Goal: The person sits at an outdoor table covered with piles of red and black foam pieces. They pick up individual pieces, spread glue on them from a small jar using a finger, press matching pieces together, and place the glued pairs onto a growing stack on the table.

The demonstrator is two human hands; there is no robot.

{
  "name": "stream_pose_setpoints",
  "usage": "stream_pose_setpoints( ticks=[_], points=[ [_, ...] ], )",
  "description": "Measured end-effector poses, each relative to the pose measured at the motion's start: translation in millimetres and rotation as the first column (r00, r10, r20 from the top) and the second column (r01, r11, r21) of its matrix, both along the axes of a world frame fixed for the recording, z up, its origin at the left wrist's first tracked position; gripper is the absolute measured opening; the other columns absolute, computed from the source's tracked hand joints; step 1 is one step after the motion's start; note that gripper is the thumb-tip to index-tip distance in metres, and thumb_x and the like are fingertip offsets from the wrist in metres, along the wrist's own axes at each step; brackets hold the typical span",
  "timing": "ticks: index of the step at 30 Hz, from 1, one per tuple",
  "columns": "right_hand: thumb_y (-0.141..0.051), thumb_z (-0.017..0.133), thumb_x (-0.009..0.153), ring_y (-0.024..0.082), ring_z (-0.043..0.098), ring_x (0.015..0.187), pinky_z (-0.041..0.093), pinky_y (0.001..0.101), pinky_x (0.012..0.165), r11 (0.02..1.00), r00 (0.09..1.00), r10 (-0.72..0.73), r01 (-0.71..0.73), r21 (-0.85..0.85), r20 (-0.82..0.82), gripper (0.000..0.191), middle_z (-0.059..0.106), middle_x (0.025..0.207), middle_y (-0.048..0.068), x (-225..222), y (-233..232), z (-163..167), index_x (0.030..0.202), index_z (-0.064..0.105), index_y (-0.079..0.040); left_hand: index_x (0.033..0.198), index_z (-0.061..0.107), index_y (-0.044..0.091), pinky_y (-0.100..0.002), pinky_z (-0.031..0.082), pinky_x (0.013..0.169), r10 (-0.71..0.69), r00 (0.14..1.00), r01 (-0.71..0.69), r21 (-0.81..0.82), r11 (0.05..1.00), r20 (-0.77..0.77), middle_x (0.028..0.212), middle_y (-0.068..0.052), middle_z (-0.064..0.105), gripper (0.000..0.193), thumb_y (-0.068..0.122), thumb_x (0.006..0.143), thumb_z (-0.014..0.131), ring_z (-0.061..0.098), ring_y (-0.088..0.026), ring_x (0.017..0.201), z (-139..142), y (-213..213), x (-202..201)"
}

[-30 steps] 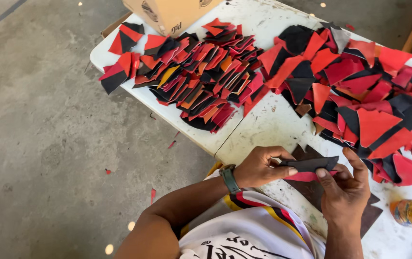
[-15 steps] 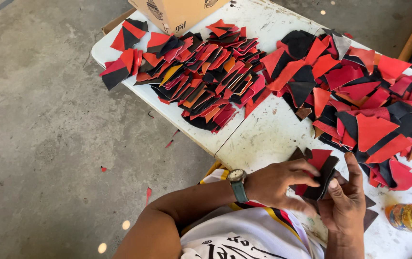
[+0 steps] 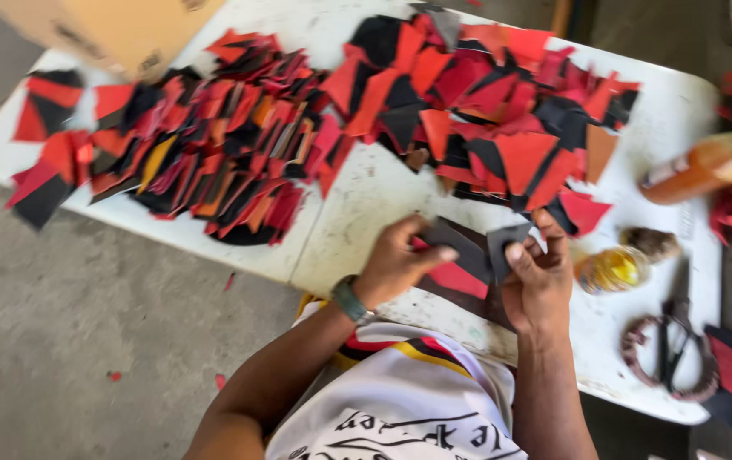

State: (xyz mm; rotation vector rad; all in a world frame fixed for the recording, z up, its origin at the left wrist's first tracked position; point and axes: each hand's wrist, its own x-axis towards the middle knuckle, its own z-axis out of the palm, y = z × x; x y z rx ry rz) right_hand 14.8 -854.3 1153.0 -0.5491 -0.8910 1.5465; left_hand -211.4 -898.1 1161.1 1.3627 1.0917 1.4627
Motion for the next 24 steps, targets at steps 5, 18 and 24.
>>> stream_pose_setpoints(
  ticks=[5,18,24],
  points=[
    [0.008,0.073,0.088,0.014,0.069,0.082,0.062,0.0316,0.068,0.988,0.977,-0.108,0.125,-0.085,0.184,0.058,0.066,0.095,0.002,9.3,10.9,6.9,0.139,0.052,-0.011,0.096,0.068,0.002,-0.023,0.052,0.069,0.023,0.972,-0.004,-0.080,0.997,0.233,0.086,0.000,0.069,0.016,0.009,0.089,0.080,0.060,-0.005,0.078,-13.3,12.6,-11.7],
    [0.008,0.075,0.085,0.011,0.068,0.083,0.063,0.0286,0.071,0.993,0.955,-0.043,0.074,-0.096,0.294,0.062,0.063,0.097,0.003,9.9,10.8,1.2,0.140,0.052,-0.010,0.098,0.066,0.001,-0.022,0.053,0.071,0.091,0.954,-0.069,-0.087,0.994,0.285,0.088,-0.003,0.070,0.018,0.007,0.091,0.081,0.061,-0.005,0.078,-14.3,25.0,-12.8],
    [0.009,0.075,0.084,0.010,0.067,0.082,0.063,0.0278,0.071,0.992,0.944,-0.040,0.078,-0.103,0.328,0.061,0.063,0.096,0.003,9.8,17.3,-4.5,0.138,0.053,-0.010,0.122,0.054,0.010,-0.025,0.059,0.076,0.060,0.968,-0.042,-0.076,0.996,0.244,0.096,-0.006,0.075,0.045,0.012,0.086,0.081,0.072,-0.009,0.086,-6.1,22.6,-13.7]
  ],
)
